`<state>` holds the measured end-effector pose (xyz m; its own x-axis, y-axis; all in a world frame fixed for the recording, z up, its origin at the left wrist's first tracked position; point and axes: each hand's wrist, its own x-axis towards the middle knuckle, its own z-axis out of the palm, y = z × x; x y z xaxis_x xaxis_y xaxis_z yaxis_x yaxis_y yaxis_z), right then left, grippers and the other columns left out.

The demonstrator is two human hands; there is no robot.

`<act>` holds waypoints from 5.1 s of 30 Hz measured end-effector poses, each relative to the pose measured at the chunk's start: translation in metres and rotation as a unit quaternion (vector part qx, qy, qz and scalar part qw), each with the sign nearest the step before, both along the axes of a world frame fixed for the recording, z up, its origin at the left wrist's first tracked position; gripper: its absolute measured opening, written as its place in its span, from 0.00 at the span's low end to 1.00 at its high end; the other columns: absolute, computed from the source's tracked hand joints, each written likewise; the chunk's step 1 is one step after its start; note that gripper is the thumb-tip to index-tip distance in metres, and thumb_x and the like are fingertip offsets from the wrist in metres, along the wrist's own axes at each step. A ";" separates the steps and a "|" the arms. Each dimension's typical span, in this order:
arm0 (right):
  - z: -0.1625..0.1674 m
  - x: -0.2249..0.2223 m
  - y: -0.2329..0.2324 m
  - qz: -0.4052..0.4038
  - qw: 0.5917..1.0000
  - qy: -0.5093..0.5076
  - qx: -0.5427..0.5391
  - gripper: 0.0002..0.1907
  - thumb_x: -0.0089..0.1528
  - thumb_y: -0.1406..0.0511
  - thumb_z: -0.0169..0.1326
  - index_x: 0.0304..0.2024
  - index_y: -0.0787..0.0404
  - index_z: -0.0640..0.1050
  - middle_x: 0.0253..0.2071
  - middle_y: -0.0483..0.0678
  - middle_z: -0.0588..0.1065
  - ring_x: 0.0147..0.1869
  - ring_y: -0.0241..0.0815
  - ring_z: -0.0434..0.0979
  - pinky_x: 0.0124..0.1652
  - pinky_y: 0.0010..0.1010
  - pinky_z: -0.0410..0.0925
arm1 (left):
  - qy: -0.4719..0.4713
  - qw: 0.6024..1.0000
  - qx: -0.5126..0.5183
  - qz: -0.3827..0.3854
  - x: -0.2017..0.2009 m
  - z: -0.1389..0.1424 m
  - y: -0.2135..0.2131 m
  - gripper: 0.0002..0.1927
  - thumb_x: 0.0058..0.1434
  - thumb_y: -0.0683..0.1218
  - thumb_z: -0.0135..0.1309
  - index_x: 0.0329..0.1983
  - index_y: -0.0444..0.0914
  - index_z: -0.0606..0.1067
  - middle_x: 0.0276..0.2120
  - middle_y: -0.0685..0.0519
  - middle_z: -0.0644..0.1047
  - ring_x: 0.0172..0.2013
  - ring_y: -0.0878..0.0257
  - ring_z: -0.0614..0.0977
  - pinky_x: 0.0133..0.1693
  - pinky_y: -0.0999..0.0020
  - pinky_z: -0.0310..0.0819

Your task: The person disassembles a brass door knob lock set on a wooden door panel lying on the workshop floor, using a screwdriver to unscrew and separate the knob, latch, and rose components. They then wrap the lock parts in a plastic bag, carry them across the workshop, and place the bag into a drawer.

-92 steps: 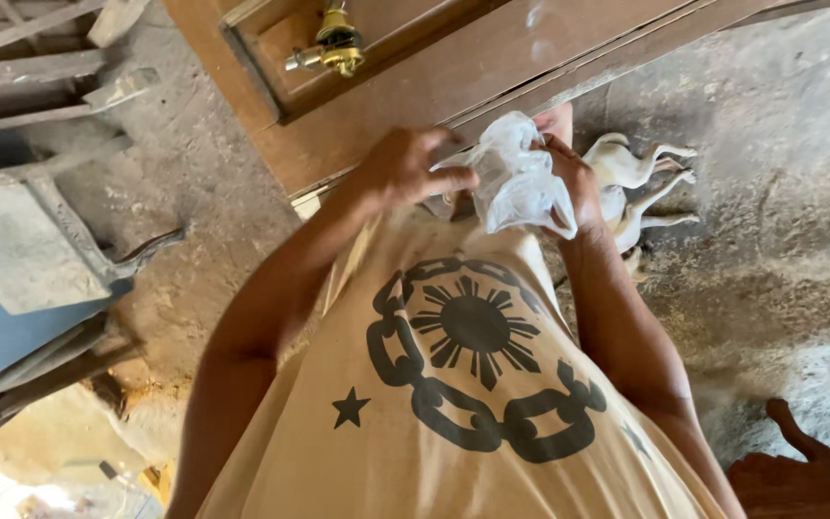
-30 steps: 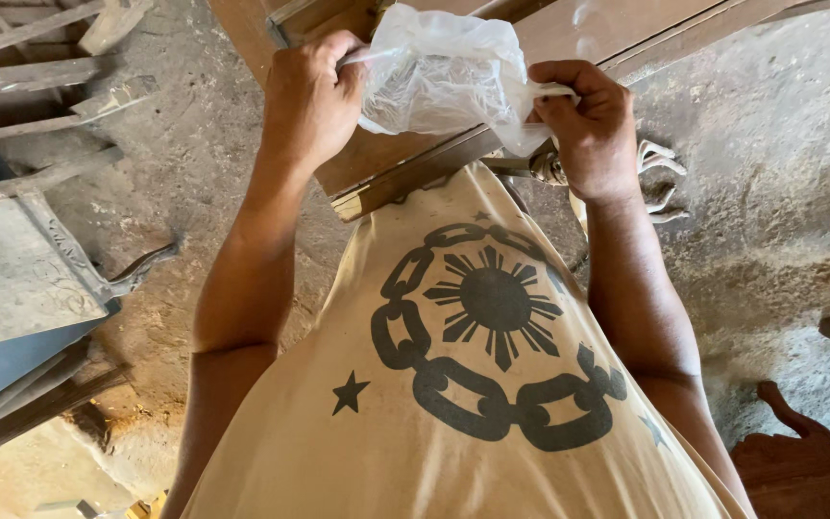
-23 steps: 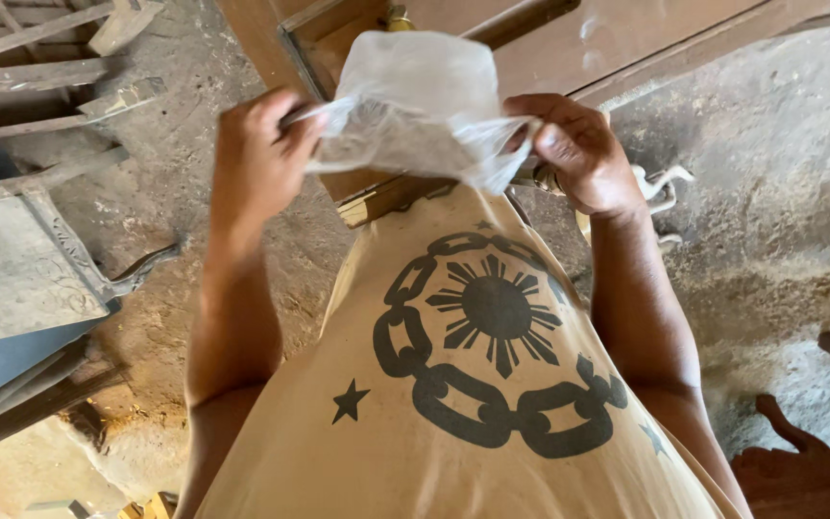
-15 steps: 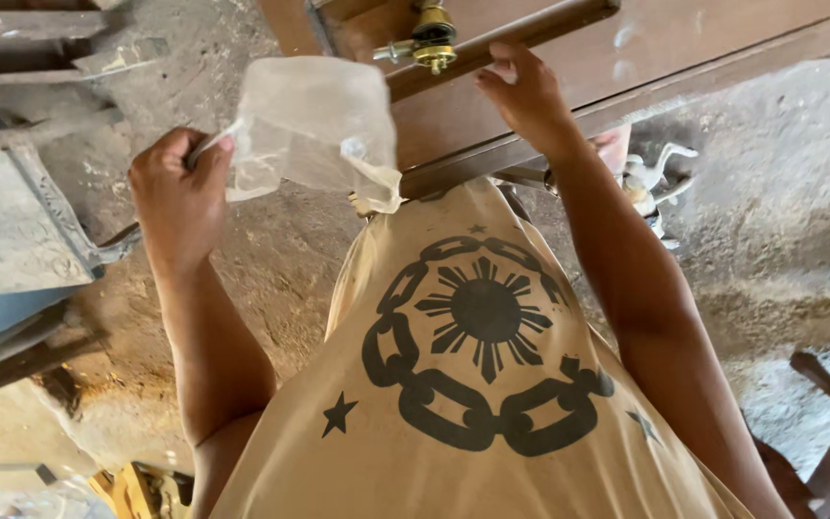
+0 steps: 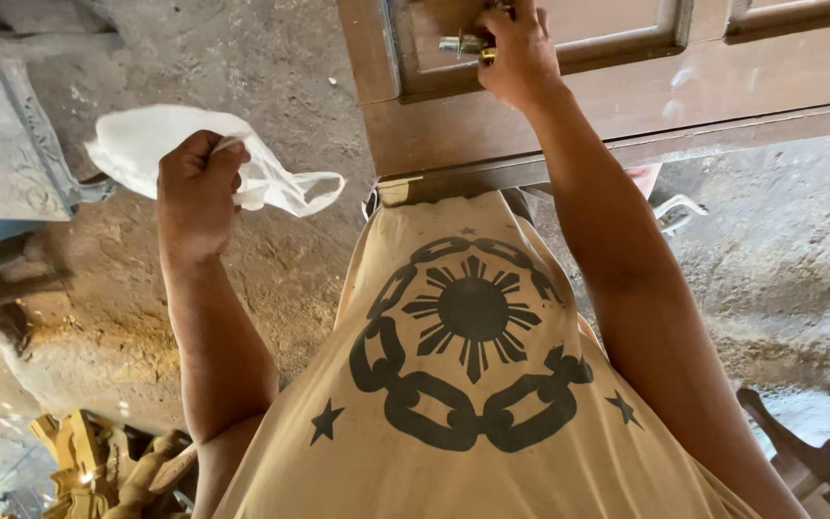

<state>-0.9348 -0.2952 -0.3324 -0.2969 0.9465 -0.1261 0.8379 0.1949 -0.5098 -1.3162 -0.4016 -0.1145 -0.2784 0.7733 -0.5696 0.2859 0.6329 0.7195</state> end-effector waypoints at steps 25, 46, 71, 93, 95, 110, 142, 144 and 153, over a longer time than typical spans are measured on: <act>0.166 0.017 -0.099 0.031 0.429 0.863 -0.265 0.25 0.66 0.64 0.63 0.65 0.57 0.74 0.62 0.62 0.72 0.61 0.61 0.76 0.63 0.51 0.71 | 0.106 0.833 0.236 -0.490 0.188 0.019 0.133 0.18 0.78 0.49 0.46 0.34 0.34 0.74 0.21 0.47 0.73 0.21 0.59 0.74 0.28 0.58 0.65; 0.154 -0.014 -0.078 -0.057 0.779 0.617 -0.091 0.32 0.57 0.72 0.67 0.62 0.60 0.71 0.66 0.50 0.69 0.66 0.43 0.70 0.63 0.32 0.67 | 0.108 0.816 0.294 -0.486 0.200 0.078 0.114 0.22 0.80 0.56 0.46 0.45 0.34 0.80 0.23 0.47 0.75 0.23 0.60 0.73 0.29 0.61 0.67; 0.075 0.010 -0.048 0.012 0.992 0.031 -0.125 0.11 0.57 0.68 0.58 0.42 0.61 0.82 0.40 0.58 0.80 0.45 0.57 0.81 0.48 0.48 0.72 | -0.259 0.957 0.061 -0.118 0.181 -0.054 0.079 0.13 0.71 0.51 0.52 0.39 0.39 0.82 0.20 0.57 0.72 0.17 0.71 0.68 0.14 0.71 0.59; 0.071 0.000 0.003 -0.047 0.990 0.118 -0.066 0.11 0.65 0.65 0.58 0.51 0.55 0.81 0.51 0.52 0.81 0.51 0.50 0.83 0.52 0.42 0.75 | -0.150 0.966 0.138 -0.157 0.176 -0.107 0.041 0.16 0.72 0.49 0.54 0.29 0.38 0.74 0.22 0.63 0.66 0.25 0.74 0.64 0.26 0.72 0.58; 0.088 0.000 -0.002 -0.017 0.986 0.132 -0.099 0.11 0.66 0.65 0.58 0.52 0.55 0.80 0.52 0.52 0.81 0.51 0.49 0.83 0.52 0.41 0.75 | -0.162 0.967 0.133 -0.147 0.176 -0.102 0.045 0.17 0.72 0.49 0.55 0.28 0.36 0.73 0.21 0.62 0.65 0.24 0.73 0.62 0.25 0.71 0.55; 0.153 0.029 -0.063 -0.135 0.979 0.065 0.139 0.17 0.62 0.71 0.63 0.54 0.61 0.79 0.39 0.56 0.80 0.40 0.53 0.82 0.39 0.42 0.76 | 0.040 0.908 0.275 -0.313 0.145 -0.081 0.080 0.19 0.72 0.55 0.58 0.35 0.35 0.80 0.24 0.55 0.76 0.25 0.71 0.75 0.27 0.72 0.68; 0.140 0.033 -0.105 -0.222 0.804 0.539 -0.120 0.13 0.70 0.76 0.48 0.57 0.71 0.75 0.39 0.46 0.76 0.43 0.32 0.76 0.45 0.23 0.71 | 0.197 0.772 0.166 -0.581 0.168 -0.074 0.112 0.20 0.63 0.44 0.54 0.55 0.27 0.72 0.40 0.40 0.80 0.35 0.54 0.82 0.38 0.59 0.80; 0.140 0.036 -0.108 -0.239 0.802 0.533 -0.124 0.12 0.70 0.76 0.48 0.56 0.71 0.75 0.38 0.46 0.77 0.43 0.32 0.77 0.45 0.23 0.73 | 0.284 0.659 0.150 -0.680 0.151 -0.067 0.091 0.28 0.65 0.49 0.58 0.62 0.26 0.69 0.38 0.39 0.80 0.35 0.53 0.82 0.38 0.59 0.81; 0.144 0.036 -0.103 -0.252 0.789 0.549 -0.108 0.13 0.69 0.76 0.51 0.57 0.71 0.75 0.41 0.44 0.78 0.45 0.30 0.76 0.47 0.21 0.72 | 0.280 0.794 0.275 -0.463 0.063 -0.127 0.096 0.43 0.62 0.41 0.62 0.80 0.39 0.60 0.71 0.40 0.68 0.71 0.43 0.66 0.71 0.39 0.64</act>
<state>-0.8985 -0.3978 -0.1883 0.0671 0.9711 -0.2290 -0.1898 -0.2129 -0.9585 -1.2529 -0.3053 -0.2417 0.4651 0.8831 -0.0621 0.8186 -0.4023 0.4099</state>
